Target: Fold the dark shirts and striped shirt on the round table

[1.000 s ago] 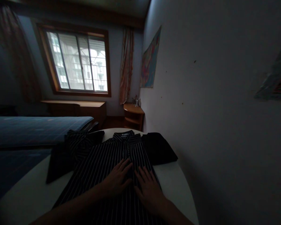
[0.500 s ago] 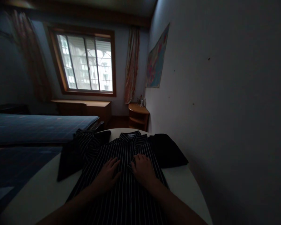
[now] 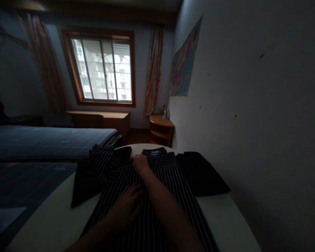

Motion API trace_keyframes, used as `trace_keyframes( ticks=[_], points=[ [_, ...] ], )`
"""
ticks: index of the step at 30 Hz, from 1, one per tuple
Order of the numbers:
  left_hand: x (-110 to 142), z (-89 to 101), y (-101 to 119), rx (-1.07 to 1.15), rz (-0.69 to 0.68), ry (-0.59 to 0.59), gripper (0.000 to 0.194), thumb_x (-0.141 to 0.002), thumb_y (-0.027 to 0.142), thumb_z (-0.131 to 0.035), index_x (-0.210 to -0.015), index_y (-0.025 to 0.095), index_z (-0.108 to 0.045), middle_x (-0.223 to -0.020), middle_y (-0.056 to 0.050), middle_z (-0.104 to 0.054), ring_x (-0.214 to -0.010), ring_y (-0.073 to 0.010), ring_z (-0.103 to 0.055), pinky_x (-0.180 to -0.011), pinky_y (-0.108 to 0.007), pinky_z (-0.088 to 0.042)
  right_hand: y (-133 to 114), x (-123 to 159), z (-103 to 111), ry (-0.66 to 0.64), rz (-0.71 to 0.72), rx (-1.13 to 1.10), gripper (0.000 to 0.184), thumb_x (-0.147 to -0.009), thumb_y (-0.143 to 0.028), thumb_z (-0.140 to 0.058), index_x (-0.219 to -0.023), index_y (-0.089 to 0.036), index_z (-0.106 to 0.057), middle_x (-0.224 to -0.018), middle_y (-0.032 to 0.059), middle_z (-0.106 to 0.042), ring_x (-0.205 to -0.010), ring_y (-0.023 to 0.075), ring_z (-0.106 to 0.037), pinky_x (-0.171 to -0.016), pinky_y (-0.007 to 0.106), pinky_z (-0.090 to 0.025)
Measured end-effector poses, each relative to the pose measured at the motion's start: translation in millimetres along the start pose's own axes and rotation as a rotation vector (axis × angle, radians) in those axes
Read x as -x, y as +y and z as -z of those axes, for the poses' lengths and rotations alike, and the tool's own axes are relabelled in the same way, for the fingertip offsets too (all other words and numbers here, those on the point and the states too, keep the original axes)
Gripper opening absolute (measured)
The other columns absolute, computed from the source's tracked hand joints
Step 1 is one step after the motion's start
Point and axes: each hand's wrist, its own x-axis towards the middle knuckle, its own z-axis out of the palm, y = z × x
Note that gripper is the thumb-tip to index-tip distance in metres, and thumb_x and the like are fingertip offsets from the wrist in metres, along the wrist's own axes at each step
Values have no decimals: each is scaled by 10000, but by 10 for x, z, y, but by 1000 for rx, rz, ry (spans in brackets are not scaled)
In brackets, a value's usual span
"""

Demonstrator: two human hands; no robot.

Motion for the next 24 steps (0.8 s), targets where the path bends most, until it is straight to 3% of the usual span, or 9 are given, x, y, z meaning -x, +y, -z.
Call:
trace_keyframes(
  ticks=[4, 8, 12, 16, 18, 22, 24],
  points=[
    [-10, 50, 26, 7, 30, -21, 593, -873, 266, -511, -1463, 278, -445, -1555, -38, -395, -1450, -363, -280, -1146, -677, -204, -18, -184, -124, -72, 33, -10, 303, -920, -359, -565, -1187, -285, -688, -1199, 79, -685, -1133, 255, -597, -917, 362, -439],
    [-20, 67, 18, 8, 56, 80, 470, -889, 235, -468, -1345, 223, -580, -1476, -80, -495, -1394, -327, -384, -1145, -562, -318, 10, -243, -216, -130, 35, -30, 270, -889, -394, -601, -1125, -318, -707, -1142, 31, -720, -1102, 232, -630, -912, 338, -435],
    [-23, 57, -20, -97, 193, 164, 520, -838, 235, -517, -1354, 202, -575, -1482, -103, -485, -1421, -375, -326, -1159, -607, -246, 18, -298, -196, -75, -40, -55, 304, -955, -347, -482, -1192, -256, -649, -1129, 76, -723, -1088, 239, -644, -928, 349, -419],
    [-22, 37, -37, -116, 237, 111, 614, -810, 279, -549, -1419, 207, -517, -1543, -113, -402, -1456, -430, -216, -1150, -666, -175, -2, -395, -218, 6, -145, -87, 426, -1016, -230, -248, -1371, -147, -469, -1210, 171, -673, -1110, 260, -631, -916, 379, -420],
    [-23, 22, -43, -96, 242, 90, 617, -825, 302, -534, -1436, 217, -497, -1548, -109, -396, -1453, -432, -226, -1140, -674, -188, -10, -414, -294, -16, -145, -115, 442, -1010, -214, -257, -1416, -128, -411, -1237, 172, -661, -1112, 253, -632, -901, 369, -434],
    [-32, 8, -53, -93, 258, 84, 604, -852, 346, -505, -1443, 220, -493, -1538, -109, -411, -1444, -436, -250, -1134, -679, -204, -10, -349, -473, -86, -70, -151, 566, -955, -272, -460, -1482, -110, -331, -1418, 166, -545, -1292, 238, -515, -1017, 346, -382],
    [-37, 16, -48, -103, 265, 63, 605, -853, 364, -500, -1439, 214, -501, -1535, -113, -415, -1441, -438, -258, -1137, -679, -200, 4, -303, -505, -78, -58, -155, 588, -969, -306, -445, -1501, -103, -299, -1503, 174, -446, -1380, 239, -413, -1076, 359, -327]
  ],
)
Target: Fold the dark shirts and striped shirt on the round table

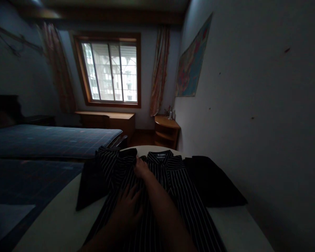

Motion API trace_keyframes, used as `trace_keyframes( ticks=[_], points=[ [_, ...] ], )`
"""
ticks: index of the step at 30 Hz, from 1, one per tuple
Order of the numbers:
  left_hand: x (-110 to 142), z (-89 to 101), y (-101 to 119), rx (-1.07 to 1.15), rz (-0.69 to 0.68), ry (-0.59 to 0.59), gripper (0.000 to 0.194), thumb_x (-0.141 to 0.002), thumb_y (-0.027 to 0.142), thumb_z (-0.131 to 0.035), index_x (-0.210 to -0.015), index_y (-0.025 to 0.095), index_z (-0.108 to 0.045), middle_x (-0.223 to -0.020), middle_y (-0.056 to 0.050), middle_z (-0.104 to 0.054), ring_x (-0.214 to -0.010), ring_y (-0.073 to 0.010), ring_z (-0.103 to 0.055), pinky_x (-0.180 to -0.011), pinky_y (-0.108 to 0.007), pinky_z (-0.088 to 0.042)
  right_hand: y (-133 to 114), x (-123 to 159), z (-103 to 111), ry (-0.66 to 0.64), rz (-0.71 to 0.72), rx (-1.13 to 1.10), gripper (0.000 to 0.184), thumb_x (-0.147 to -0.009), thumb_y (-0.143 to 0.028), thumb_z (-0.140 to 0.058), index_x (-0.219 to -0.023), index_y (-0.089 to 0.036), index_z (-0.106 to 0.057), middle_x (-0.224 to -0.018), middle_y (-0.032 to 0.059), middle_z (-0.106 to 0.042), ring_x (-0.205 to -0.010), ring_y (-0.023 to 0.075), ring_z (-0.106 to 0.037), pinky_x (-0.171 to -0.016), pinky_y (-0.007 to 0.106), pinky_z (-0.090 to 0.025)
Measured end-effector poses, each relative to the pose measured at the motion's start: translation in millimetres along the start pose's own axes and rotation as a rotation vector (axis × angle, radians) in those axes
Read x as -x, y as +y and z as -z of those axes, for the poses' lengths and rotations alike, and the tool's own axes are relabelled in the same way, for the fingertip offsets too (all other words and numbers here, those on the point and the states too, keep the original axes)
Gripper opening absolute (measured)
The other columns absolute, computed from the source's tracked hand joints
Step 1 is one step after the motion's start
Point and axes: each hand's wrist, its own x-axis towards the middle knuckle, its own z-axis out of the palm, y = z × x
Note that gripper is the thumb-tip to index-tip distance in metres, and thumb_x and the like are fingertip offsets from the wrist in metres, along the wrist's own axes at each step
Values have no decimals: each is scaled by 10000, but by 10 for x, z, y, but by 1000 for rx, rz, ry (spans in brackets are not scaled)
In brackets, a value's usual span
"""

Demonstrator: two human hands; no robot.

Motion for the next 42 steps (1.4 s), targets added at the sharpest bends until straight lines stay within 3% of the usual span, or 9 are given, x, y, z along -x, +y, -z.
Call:
trace_keyframes(
  ticks=[5, 8, 12, 15, 19, 26, 32, 38, 42],
  points=[
    [5, 37, 33, -5, 15, -25, 616, -858, 377, -486, -1447, 196, -497, -1554, -121, -382, -1447, -438, -241, -1147, -675, -170, 65, 20, 69, 130, -159, 19, 543, -1019, -373, -306, -1491, -104, -323, -1430, 199, -517, -1323, 269, -463, -1094, 422, -282],
    [10, 52, 41, 6, 15, -23, 613, -867, 386, -484, -1449, 195, -494, -1558, -116, -374, -1449, -435, -238, -1148, -674, -168, 133, -25, 65, 79, -202, 21, 537, -1024, -430, -278, -1434, -116, -426, -1416, 201, -532, -1326, 292, -454, -1100, 478, -261],
    [5, 71, 38, 32, 0, -13, 586, -854, 363, -508, -1418, 205, -527, -1547, -104, -398, -1447, -420, -257, -1150, -656, -202, 241, -101, 11, -23, -143, 3, 536, -1016, -499, -290, -1430, -200, -455, -1541, 123, -407, -1428, 289, -311, -1127, 528, -210],
    [3, 82, 44, 37, -16, 6, 555, -853, 332, -495, -1394, 219, -551, -1526, -86, -435, -1436, -377, -309, -1160, -614, -234, 286, -131, 42, -42, -85, 1, 500, -1017, -465, -328, -1434, -218, -452, -1543, 97, -407, -1436, 262, -289, -1129, 503, -224],
    [12, 89, 56, 43, -3, -43, 595, -843, 355, -512, -1423, 221, -524, -1540, -84, -414, -1442, -382, -295, -1157, -609, -249, 294, -109, 173, 54, -69, 29, 407, -1015, -361, -348, -1351, -212, -521, -1418, 97, -529, -1317, 207, -428, -1081, 366, -309],
    [43, 171, 105, 50, -1, -75, 628, -851, 411, -507, -1445, 206, -501, -1559, -96, -378, -1462, -378, -242, -1179, -583, -196, 309, -13, 179, 141, -266, 117, 443, -955, -311, -424, -1351, -133, -516, -1378, 190, -528, -1281, 311, -444, -1036, 440, -339],
    [60, 226, 127, 36, -21, -116, 677, -849, 398, -510, -1492, 202, -431, -1591, -101, -292, -1475, -393, -168, -1176, -602, -177, 420, -49, 94, -11, -336, 104, 628, -991, -503, -304, -1499, -141, -379, -1592, 152, -296, -1452, 338, -239, -1147, 486, -169],
    [27, 99, 56, 54, -50, -51, 611, -872, 386, -513, -1460, 223, -480, -1575, -100, -335, -1464, -401, -216, -1156, -642, -194, 410, 13, 184, -70, -268, 92, 637, -999, -536, -238, -1517, -185, -357, -1625, 93, -230, -1495, 298, -127, -1173, 490, -80],
    [-8, 13, 12, 65, -56, 39, 518, -891, 319, -489, -1388, 190, -554, -1518, -105, -444, -1437, -390, -300, -1145, -627, -246, 242, 216, 239, 33, -182, 141, 550, -997, -476, -312, -1406, -167, -510, -1572, 122, -351, -1446, 306, -250, -1154, 481, -157]
  ],
)
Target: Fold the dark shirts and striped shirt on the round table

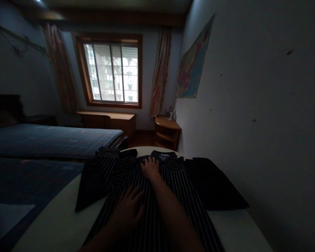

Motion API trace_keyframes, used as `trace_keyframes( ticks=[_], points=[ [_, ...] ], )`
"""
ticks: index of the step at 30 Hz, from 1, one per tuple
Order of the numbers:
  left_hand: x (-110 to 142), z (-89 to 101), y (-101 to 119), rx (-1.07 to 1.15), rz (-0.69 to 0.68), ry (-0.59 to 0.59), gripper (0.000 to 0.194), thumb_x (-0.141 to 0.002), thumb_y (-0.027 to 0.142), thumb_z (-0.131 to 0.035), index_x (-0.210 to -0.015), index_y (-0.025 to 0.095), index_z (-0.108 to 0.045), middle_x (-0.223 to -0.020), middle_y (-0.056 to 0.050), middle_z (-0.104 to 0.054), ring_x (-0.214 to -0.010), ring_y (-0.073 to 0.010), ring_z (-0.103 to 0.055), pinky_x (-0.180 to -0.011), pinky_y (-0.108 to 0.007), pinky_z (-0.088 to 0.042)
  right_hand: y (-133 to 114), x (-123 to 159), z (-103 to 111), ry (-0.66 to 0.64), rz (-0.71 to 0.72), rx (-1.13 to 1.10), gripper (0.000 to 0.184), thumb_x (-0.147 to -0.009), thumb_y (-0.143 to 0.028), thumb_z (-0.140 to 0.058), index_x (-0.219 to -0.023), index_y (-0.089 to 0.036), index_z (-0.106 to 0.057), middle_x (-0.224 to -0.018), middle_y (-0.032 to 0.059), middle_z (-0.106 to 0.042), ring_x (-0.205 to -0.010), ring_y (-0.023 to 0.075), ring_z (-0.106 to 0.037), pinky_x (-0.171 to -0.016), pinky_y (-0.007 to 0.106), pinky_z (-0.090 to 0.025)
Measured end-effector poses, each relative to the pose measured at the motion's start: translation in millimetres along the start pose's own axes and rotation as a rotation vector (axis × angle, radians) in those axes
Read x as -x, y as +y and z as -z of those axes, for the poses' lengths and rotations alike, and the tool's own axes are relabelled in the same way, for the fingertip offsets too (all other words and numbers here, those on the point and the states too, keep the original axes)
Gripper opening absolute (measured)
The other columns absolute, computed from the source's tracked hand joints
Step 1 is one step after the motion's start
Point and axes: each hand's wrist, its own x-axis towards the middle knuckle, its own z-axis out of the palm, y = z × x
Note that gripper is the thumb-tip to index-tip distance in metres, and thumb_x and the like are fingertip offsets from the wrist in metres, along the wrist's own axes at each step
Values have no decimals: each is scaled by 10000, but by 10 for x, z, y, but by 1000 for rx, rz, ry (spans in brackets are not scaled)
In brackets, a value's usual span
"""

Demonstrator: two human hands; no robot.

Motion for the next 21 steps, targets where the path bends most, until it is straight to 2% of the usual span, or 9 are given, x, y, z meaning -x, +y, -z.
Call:
trace_keyframes(
  ticks=[2, 5, 7, 9, 12, 14, 17, 21],
  points=[
    [-14, -16, -20, 7, -15, 61, 466, -887, 264, -484, -1331, 174, -589, -1457, -109, -519, -1405, -364, -366, -1137, -586, -292, -59, 129, 43, 38, 29, 31, 513, -986, -463, -356, -1332, -155, -575, -1515, 153, -429, -1382, 319, -353, -1121, 483, -231],
    [-33, 5, -28, 23, -15, 142, 388, -855, 173, -489, -1217, 158, -628, -1298, -123, -617, -1258, -295, -523, -1082, -485, -394, -105, 322, 100, 34, 34, 56, 497, -975, -466, -381, -1281, -152, -614, -1427, 173, -522, -1310, 332, -435, -1079, 492, -294],
    [-46, 43, -21, 22, -2, 166, 340, -835, 139, -498, -1145, 152, -638, -1210, -123, -638, -1155, -263, -577, -1020, -433, -446, -101, 450, 107, -3, 26, 43, 519, -972, -483, -374, -1299, -153, -608, -1393, 174, -554, -1295, 337, -455, -1073, 500, -304],
    [-68, 96, -20, 2, -10, 202, 318, -823, 126, -513, -1114, 152, -638, -1190, -119, -635, -1134, -254, -580, -995, -411, -460, -76, 571, 70, -49, 25, 11, 570, -967, -510, -369, -1376, -157, -551, -1452, 166, -506, -1343, 346, -414, -1097, 514, -276],
    [-138, 208, -69, -81, -20, 310, 304, -839, 147, -534, -1122, 158, -643, -1251, -127, -614, -1193, -264, -545, -1027, -418, -432, -26, 705, -47, -58, 14, -42, 649, -968, -552, -333, -1496, -182, -405, -1587, 124, -320, -1455, 332, -255, -1154, 514, -176],
    [-215, 314, -143, -171, 15, 380, 310, -856, 188, -551, -1148, 161, -651, -1347, -147, -568, -1255, -294, -501, -1053, -448, -402, -4, 747, -120, -38, 8, -67, 673, -966, -579, -310, -1519, -199, -364, -1615, 96, -253, -1484, 309, -186, -1176, 497, -121],
    [-358, 511, -297, -322, 106, 428, 366, -864, 250, -580, -1213, 174, -658, -1490, -162, -448, -1352, -353, -398, -1095, -509, -326, 5, 754, -165, -24, 1, -90, 683, -956, -603, -307, -1515, -215, -375, -1615, 81, -257, -1490, 296, -175, -1184, 487, -101],
    [-524, 740, -504, -470, 243, 375, 431, -893, 317, -562, -1296, 178, -630, -1523, -189, -401, -1372, -378, -372, -1081, -514, -309, 6, 745, -153, -17, 4, -107, 676, -955, -601, -304, -1507, -221, -393, -1606, 76, -285, -1486, 292, -190, -1186, 480, -104]
  ],
)
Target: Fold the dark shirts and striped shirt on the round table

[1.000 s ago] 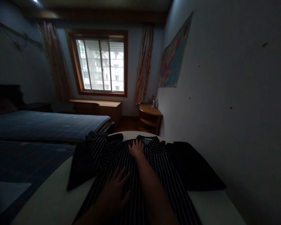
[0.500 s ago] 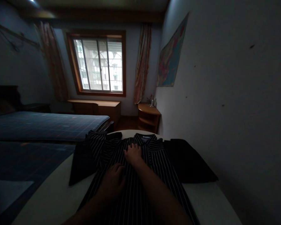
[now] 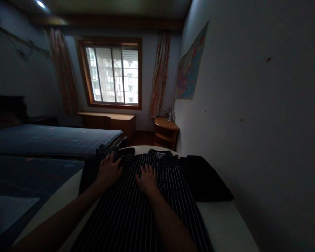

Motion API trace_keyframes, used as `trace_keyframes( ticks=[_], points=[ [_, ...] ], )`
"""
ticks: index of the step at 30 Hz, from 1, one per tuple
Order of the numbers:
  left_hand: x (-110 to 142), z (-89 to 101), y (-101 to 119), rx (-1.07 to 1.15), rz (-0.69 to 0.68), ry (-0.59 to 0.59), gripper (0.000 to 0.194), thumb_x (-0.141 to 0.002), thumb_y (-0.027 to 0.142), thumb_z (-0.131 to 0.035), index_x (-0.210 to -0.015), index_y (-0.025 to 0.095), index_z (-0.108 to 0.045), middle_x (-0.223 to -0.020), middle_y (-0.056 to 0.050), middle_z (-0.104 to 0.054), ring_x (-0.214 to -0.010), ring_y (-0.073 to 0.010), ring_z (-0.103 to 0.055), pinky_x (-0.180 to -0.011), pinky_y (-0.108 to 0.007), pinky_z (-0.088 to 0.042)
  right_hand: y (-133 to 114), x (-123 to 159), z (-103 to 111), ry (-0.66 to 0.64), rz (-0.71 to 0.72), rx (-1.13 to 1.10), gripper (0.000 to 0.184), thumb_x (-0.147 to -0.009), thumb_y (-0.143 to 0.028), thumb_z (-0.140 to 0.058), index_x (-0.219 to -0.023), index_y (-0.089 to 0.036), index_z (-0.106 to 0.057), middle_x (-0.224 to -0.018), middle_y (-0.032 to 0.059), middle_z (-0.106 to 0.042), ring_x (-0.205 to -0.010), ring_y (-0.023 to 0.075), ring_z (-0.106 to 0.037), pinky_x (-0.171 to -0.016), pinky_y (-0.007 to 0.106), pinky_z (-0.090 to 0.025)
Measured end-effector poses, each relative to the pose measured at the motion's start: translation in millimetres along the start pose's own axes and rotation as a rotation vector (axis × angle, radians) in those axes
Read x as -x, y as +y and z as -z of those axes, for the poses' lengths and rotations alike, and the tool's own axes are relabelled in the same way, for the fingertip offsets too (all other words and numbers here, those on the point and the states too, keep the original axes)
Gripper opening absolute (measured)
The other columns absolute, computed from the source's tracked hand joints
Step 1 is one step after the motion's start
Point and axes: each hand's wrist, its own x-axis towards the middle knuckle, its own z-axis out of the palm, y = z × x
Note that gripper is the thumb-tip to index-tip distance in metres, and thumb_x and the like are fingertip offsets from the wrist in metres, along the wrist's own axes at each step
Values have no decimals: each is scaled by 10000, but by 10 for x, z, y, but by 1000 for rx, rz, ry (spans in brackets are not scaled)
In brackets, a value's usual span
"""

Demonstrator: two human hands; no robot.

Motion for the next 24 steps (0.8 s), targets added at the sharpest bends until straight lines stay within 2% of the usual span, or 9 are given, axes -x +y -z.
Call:
trace_keyframes(
  ticks=[3, 5, 10, 14, 17, 20, 24],
  points=[
    [-87, -16, -110, -69, 51, -54, 500, -904, 336, -539, -1349, 112, -576, -1484, -217, -449, -1334, -370, -424, -1069, -494, -327, 7, 6, 1, 7, 7, -9, 672, -957, -591, -308, -1505, -212, -397, -1603, 83, -291, -1484, 296, -195, -1186, 479, -105],
    [-88, -45, -155, -69, 63, -45, 527, -913, 323, -504, -1367, 59, -537, -1453, -223, -486, -1304, -356, -459, -1061, -480, -347, 9, 15, -2, 9, 10, -16, 665, -960, -583, -315, -1504, -210, -398, -1603, 86, -291, -1483, 297, -196, -1186, 478, -103],
    [-13, -126, -173, 88, -5, 135, 525, -934, 228, -409, -1410, 9, -438, -1473, -240, -454, -1330, -319, -463, -1075, -456, -376, -8, 39, 28, 26, 12, -46, 619, -966, -545, -355, -1474, -205, -447, -1590, 84, -322, -1474, 307, -225, -1180, 491, -136],
    [88, -159, -82, 296, -123, 250, 577, -919, 165, -403, -1468, 3, -325, -1540, -245, -343, -1411, -316, -367, -1122, -461, -360, -27, 20, 99, 113, 52, -137, 526, -983, -464, -380, -1412, -194, -519, -1521, 92, -445, -1421, 273, -343, -1165, 435, -208],
    [220, -183, 3, 412, -234, 276, 653, -912, 120, -391, -1534, 68, -200, -1595, -200, -249, -1449, -291, -305, -1146, -461, -346, -40, -26, 158, 133, 59, -334, 505, -1006, -452, -337, -1371, -169, -542, -1377, 121, -592, -1296, 232, -503, -1100, 363, -318],
    [378, -237, 49, 467, -362, 257, 708, -914, 75, -360, -1570, 154, -106, -1615, -153, -224, -1455, -264, -300, -1154, -469, -343, -49, -84, 179, 58, 22, -629, 549, -1018, -504, -266, -1385, -172, -504, -1285, 112, -649, -1207, 212, -582, -1048, 345, -381],
    [528, -334, 48, 515, -569, 220, 714, -904, 25, -318, -1574, 182, -124, -1603, -135, -270, -1455, -229, -306, -1151, -446, -362, -33, -164, 137, -44, 48, -992, 538, -1021, -458, -251, -1385, -129, -474, -1203, 118, -681, -1149, 201, -623, -1028, 346, -416]
  ],
)
